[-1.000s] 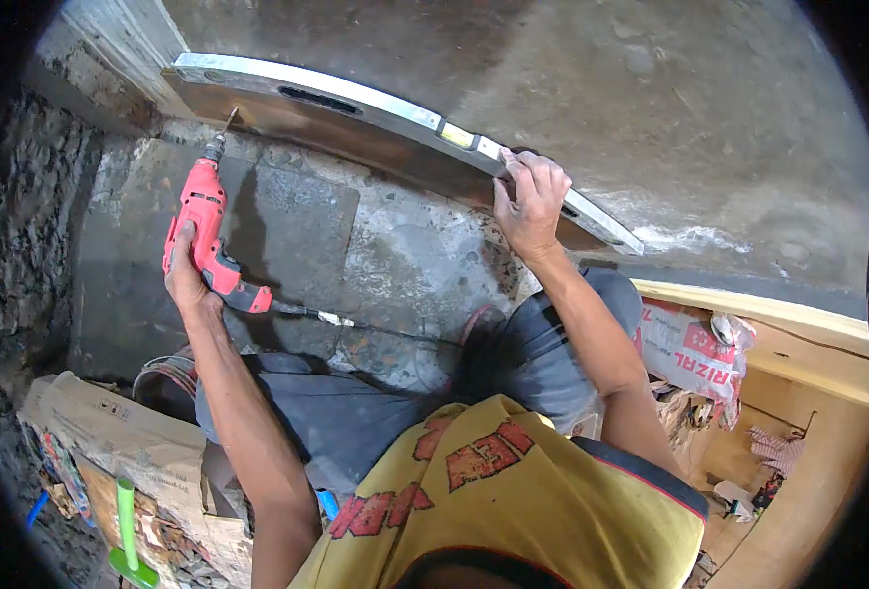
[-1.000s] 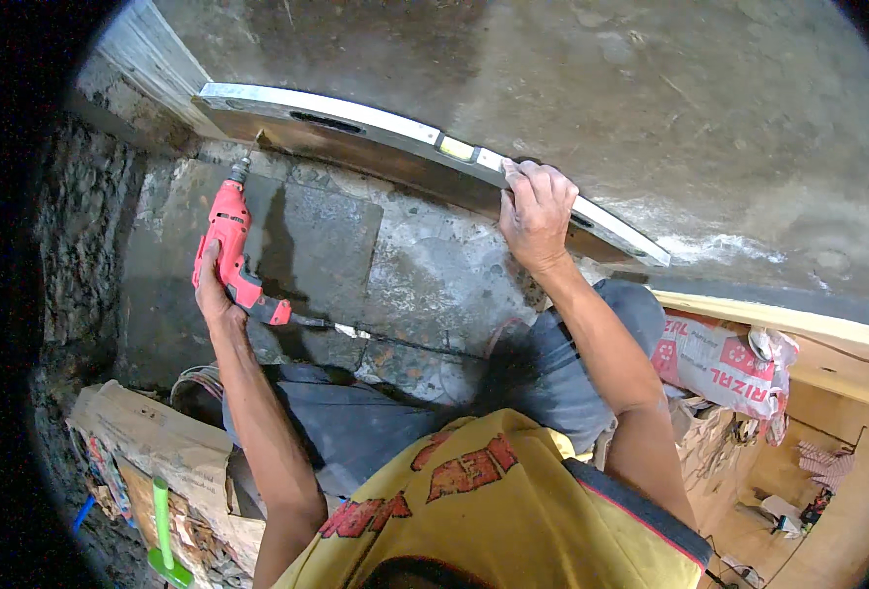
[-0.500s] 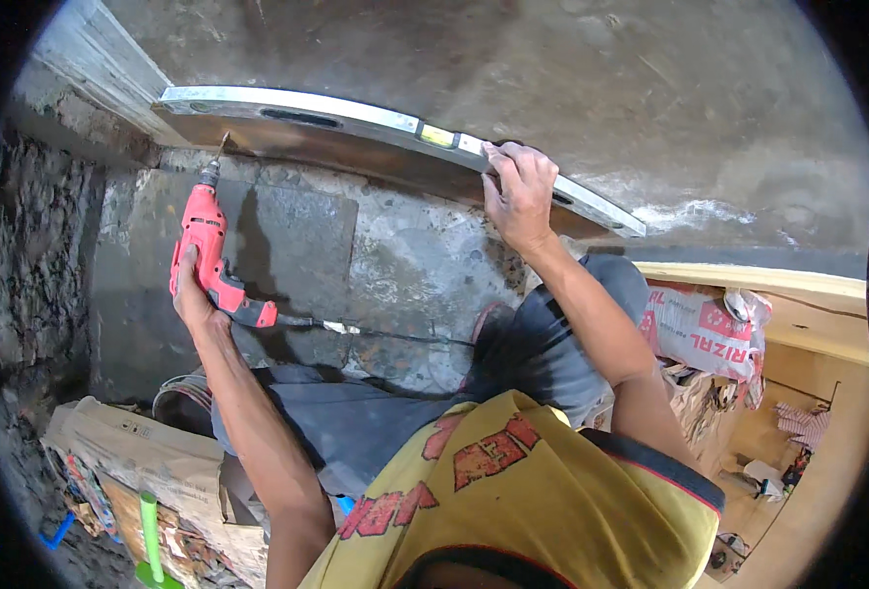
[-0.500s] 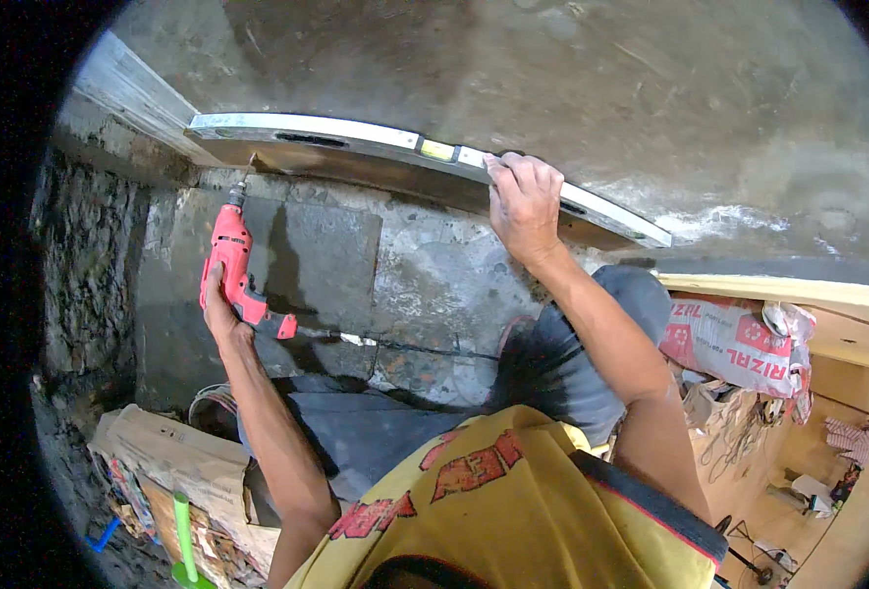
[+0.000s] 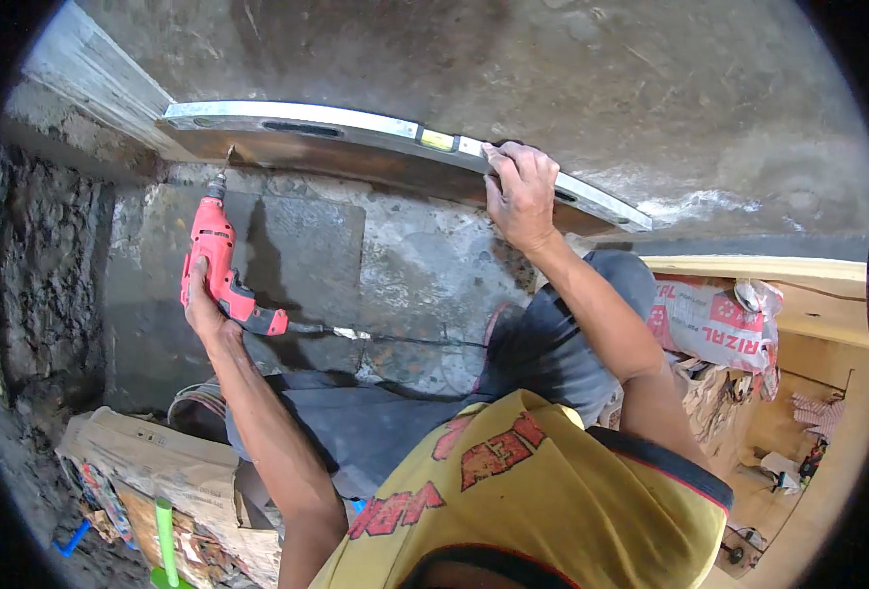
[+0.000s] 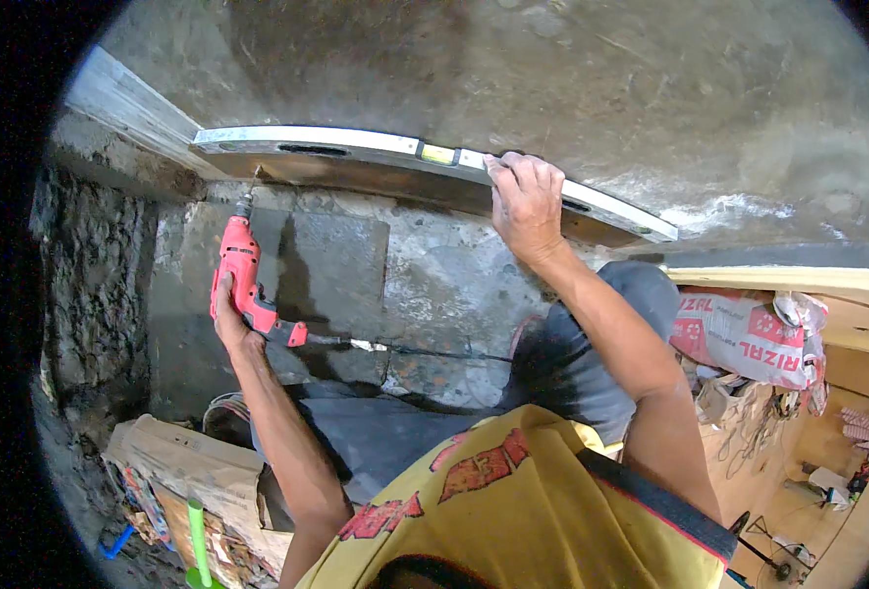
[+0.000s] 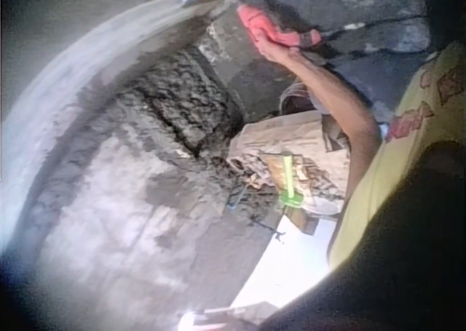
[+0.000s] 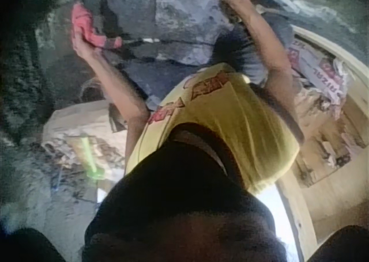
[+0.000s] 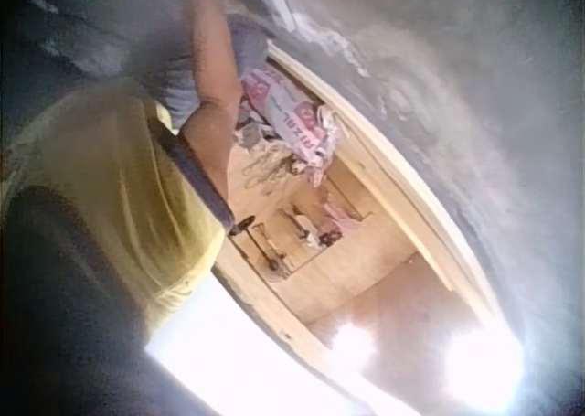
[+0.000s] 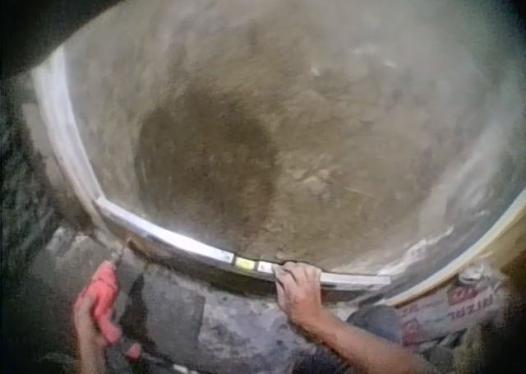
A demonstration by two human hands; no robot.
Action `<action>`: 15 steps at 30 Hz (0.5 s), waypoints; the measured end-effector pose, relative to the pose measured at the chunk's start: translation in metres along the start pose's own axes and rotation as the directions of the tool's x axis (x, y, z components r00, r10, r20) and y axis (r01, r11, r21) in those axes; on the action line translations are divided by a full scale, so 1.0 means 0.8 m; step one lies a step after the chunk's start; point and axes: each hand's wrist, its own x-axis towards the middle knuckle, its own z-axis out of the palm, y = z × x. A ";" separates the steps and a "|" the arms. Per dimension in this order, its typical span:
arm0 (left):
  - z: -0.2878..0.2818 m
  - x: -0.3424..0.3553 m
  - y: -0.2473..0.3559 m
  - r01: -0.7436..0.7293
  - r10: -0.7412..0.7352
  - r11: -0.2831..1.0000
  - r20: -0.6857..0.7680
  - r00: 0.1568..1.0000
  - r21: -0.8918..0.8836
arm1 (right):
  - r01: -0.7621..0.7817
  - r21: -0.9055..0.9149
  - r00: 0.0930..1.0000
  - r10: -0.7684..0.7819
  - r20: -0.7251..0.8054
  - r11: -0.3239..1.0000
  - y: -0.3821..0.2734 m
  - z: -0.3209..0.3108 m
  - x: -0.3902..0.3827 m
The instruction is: The person holds a wooden plank against a concrete wall, drills holes into the plank and wall using a power drill, checks the alignment with a spirit level, and retrieves screws from a container.
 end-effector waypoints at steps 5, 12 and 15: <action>0.005 -0.004 -0.002 -0.023 0.023 1.000 -0.018 1.000 0.019 | -0.022 -0.007 1.000 0.023 0.013 1.000 0.000 -0.004 -0.001; 0.006 -0.009 0.003 0.002 -0.001 0.998 -0.016 1.000 0.064 | -0.020 0.011 1.000 0.020 0.018 1.000 -0.002 -0.004 -0.003; 0.010 -0.016 0.004 -0.019 0.019 1.000 -0.040 0.999 -0.006 | -0.026 0.014 0.999 0.025 0.031 1.000 -0.003 -0.004 -0.006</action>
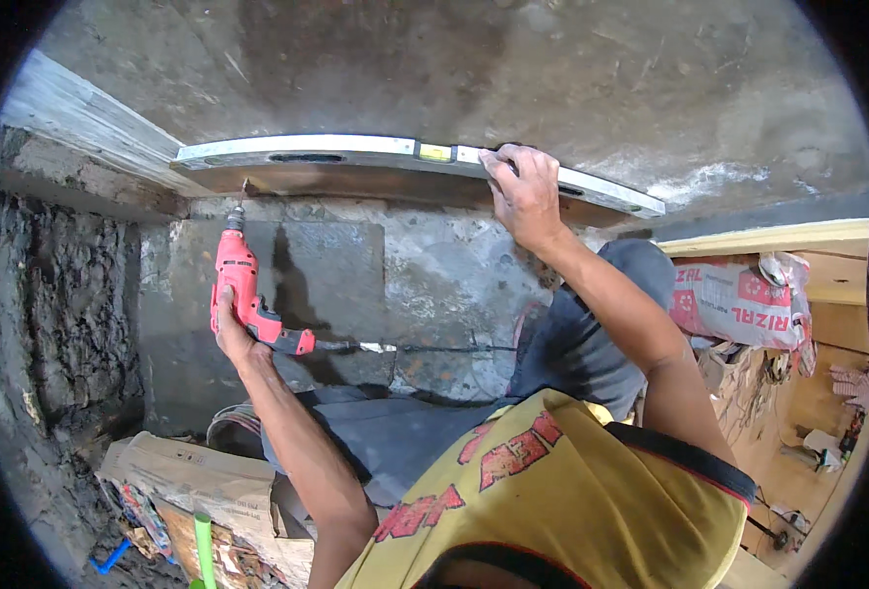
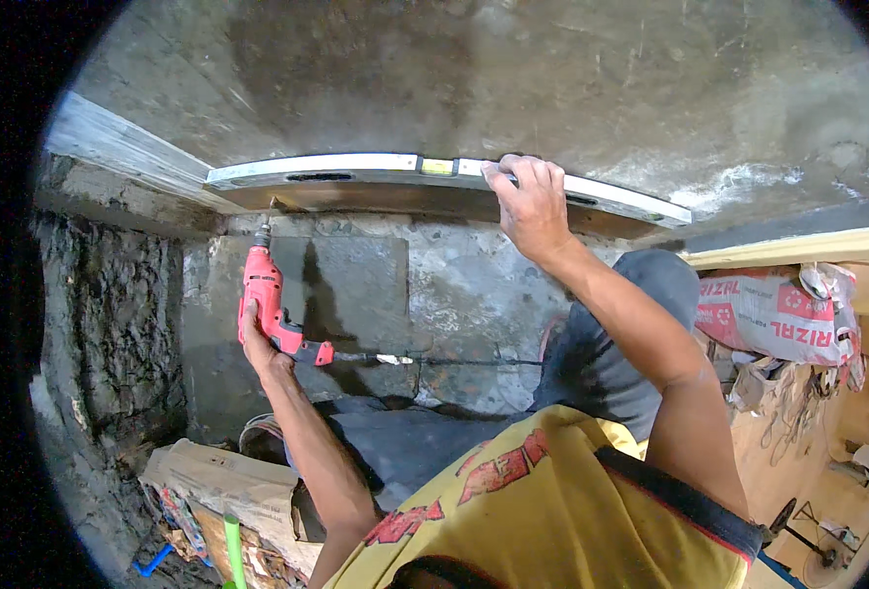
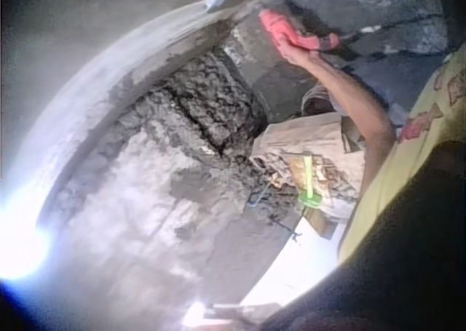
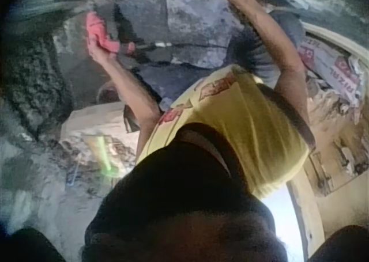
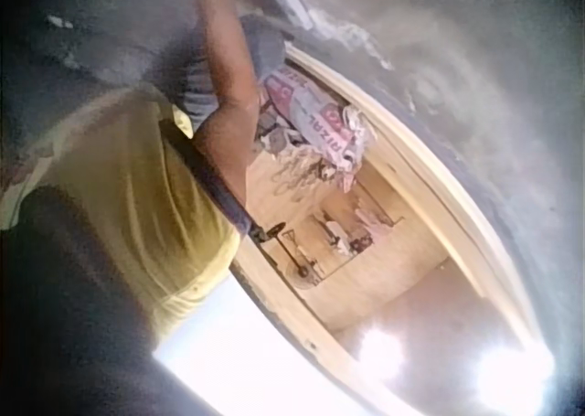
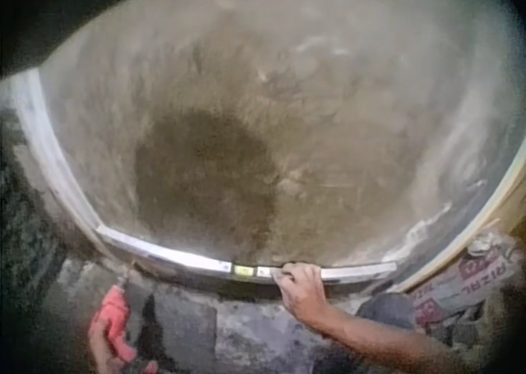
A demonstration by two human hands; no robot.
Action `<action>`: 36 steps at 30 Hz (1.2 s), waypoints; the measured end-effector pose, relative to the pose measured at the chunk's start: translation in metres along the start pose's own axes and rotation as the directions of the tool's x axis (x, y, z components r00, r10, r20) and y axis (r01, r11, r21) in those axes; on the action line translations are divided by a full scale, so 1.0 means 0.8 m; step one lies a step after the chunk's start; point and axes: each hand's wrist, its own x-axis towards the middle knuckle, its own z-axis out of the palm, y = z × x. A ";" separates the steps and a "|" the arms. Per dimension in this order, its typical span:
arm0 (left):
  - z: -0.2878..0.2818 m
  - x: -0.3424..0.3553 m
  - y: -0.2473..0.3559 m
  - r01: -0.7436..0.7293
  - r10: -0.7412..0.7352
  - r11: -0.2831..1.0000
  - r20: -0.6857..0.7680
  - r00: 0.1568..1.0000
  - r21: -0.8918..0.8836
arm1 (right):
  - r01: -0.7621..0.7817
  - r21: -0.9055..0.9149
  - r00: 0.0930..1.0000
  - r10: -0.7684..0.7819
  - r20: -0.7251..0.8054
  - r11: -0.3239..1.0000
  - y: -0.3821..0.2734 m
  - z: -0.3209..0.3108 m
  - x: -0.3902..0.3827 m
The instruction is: The person holds a wooden plank against a concrete wall, drills holes into the plank and wall using a power drill, checks the alignment with a spirit level, and retrieves screws from a container.
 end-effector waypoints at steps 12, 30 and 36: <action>0.009 0.004 -0.007 -0.008 0.008 1.000 0.023 1.000 0.011 | 0.001 -0.068 0.999 0.001 0.033 0.998 0.010 -0.005 0.008; -0.019 -0.003 0.013 -0.107 0.099 0.989 -0.078 0.992 -0.101 | -0.126 0.624 0.849 -0.241 0.469 0.771 -0.129 -0.096 0.147; -0.027 0.020 -0.008 -0.074 0.096 0.988 -0.168 0.981 0.137 | -0.682 0.654 0.452 -0.513 0.729 0.328 -0.216 -0.118 0.182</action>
